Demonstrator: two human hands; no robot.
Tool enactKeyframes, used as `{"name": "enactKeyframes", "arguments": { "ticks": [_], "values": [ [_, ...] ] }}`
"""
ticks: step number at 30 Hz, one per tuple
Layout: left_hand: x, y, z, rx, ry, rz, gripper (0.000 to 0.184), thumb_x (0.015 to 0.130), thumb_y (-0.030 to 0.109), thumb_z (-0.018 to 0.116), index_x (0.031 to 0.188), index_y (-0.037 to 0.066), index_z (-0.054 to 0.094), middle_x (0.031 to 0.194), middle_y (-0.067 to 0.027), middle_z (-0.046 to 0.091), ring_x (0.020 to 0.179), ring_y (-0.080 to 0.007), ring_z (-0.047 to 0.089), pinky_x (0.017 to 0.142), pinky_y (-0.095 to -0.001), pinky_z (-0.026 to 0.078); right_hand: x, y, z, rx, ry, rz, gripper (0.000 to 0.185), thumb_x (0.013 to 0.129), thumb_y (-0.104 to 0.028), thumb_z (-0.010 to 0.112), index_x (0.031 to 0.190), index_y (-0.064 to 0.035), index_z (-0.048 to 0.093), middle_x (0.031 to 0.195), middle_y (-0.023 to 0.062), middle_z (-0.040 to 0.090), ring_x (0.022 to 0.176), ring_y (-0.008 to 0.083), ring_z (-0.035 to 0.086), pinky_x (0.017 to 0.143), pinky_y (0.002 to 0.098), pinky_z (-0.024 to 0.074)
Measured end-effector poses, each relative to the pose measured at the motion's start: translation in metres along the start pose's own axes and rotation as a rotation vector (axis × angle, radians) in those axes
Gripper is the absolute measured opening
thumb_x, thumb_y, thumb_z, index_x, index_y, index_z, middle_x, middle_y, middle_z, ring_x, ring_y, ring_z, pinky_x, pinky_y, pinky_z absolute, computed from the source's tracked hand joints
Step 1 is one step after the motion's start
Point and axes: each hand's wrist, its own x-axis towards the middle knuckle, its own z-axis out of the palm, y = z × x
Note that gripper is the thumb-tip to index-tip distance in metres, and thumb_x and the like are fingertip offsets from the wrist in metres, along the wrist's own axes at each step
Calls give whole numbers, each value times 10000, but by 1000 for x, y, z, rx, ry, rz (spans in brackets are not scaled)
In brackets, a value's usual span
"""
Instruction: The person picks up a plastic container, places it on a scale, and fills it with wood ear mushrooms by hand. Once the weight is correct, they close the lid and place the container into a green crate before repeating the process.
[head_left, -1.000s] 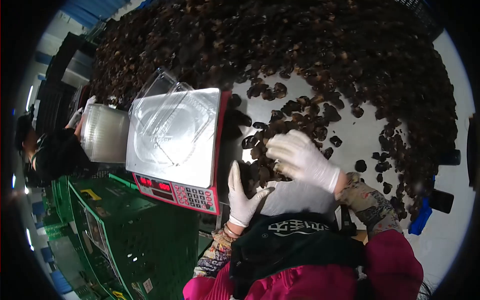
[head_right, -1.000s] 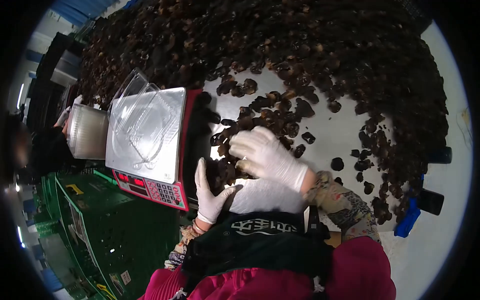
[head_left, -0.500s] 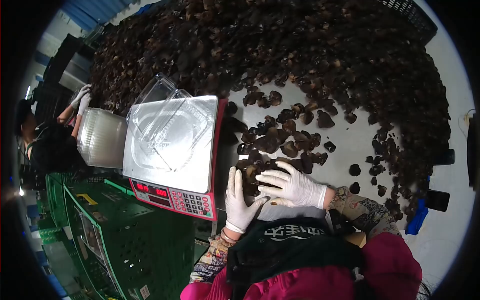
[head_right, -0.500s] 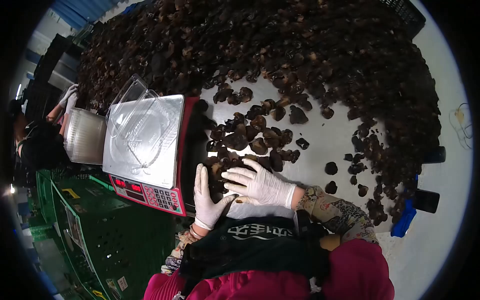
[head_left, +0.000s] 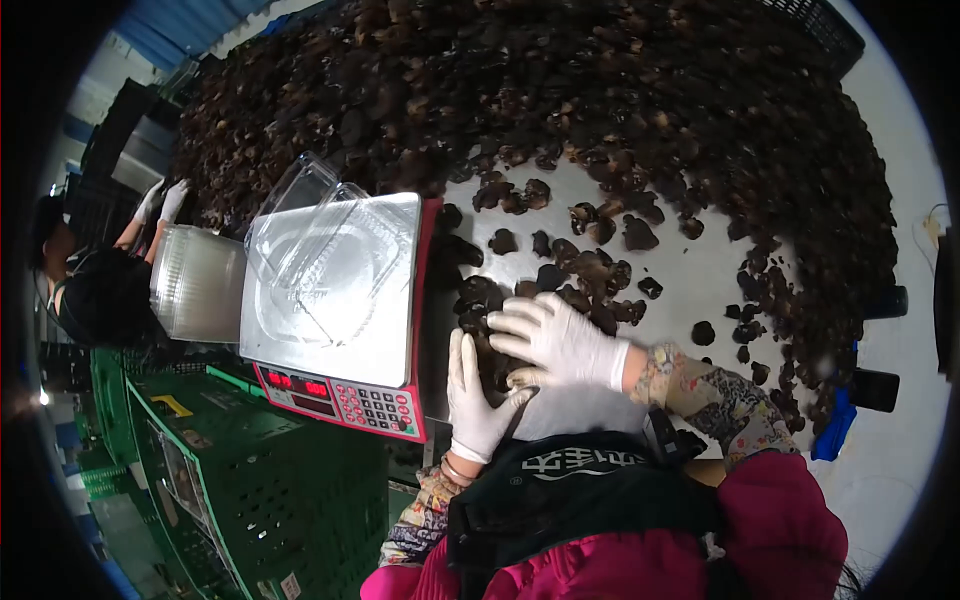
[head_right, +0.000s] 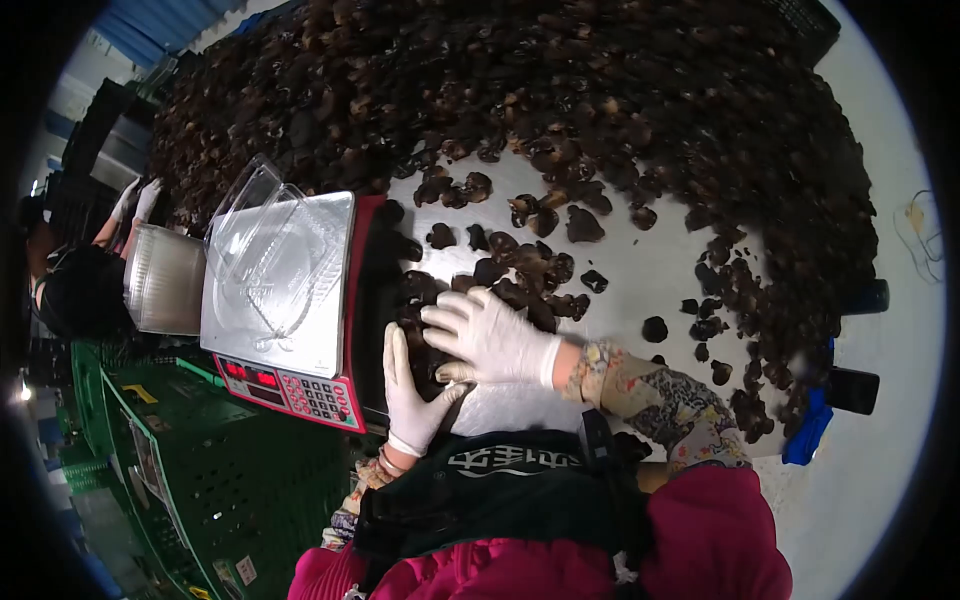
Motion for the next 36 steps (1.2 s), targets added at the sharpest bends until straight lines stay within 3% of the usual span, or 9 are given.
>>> {"name": "enactKeyframes", "arguments": {
  "ticks": [6,12,14,22,23,27,30,33,36],
  "values": [
    [-21,3,-1,43,-66,54,1073,642,295,841,1457,-15,216,1469,-275,275,1323,-427,345,1070,-464,316,-35,-11,-5,59,85,-108,564,823,-473,601,1258,-116,561,1321,61,527,1254,235,451,1045,434,345],
    [-22,-1,-8,40,-83,19,1086,602,247,838,1465,9,223,1493,-259,247,1362,-433,282,1085,-478,288,-72,35,-31,-252,262,593,527,939,-442,465,1340,-104,507,1413,160,426,1354,333,319,1121,521,176],
    [-24,0,-8,22,-106,-1,1088,597,238,839,1466,13,225,1496,-260,238,1369,-436,269,1093,-479,279,-83,39,-16,-277,221,669,550,950,-462,430,1357,-97,491,1436,167,393,1372,349,281,1122,527,164],
    [-30,2,-15,-8,-181,48,1012,633,181,804,1468,34,252,1504,-263,211,1391,-451,223,1119,-485,255,-68,-1,2,79,135,-56,502,933,-487,423,1234,-115,575,1270,81,562,1184,262,511,975,431,391],
    [-31,3,-16,2,-204,62,1002,636,169,795,1468,35,254,1504,-263,212,1390,-454,222,1120,-485,255,-63,-3,-3,130,171,-77,364,910,-362,521,1158,-114,618,1190,55,606,1141,233,537,950,410,415],
    [-33,1,-18,-3,-225,80,980,640,146,773,1466,37,256,1505,-264,209,1390,-466,212,1125,-498,244,-24,17,-18,301,362,256,150,790,-83,649,937,-84,679,1047,39,640,1020,251,577,880,361,453],
    [-32,-2,-20,13,-243,99,1018,623,162,796,1471,42,245,1514,-263,187,1394,-471,195,1126,-517,230,9,29,-23,69,222,479,255,739,-239,722,924,-67,692,977,53,577,1002,245,519,867,363,427],
    [-34,-1,-24,9,-283,84,1131,569,246,862,1481,48,224,1529,-266,139,1397,-479,172,1130,-519,217,34,28,-6,-164,-10,458,249,725,-255,713,854,-44,685,1015,72,535,1013,258,487,861,350,418],
    [-37,-6,-23,-11,-260,80,1167,553,313,875,1483,52,219,1529,-271,133,1401,-477,162,1131,-524,209,27,29,-16,139,171,517,189,738,-189,674,849,-36,660,1047,86,555,987,287,535,848,395,466]
  ]
}}
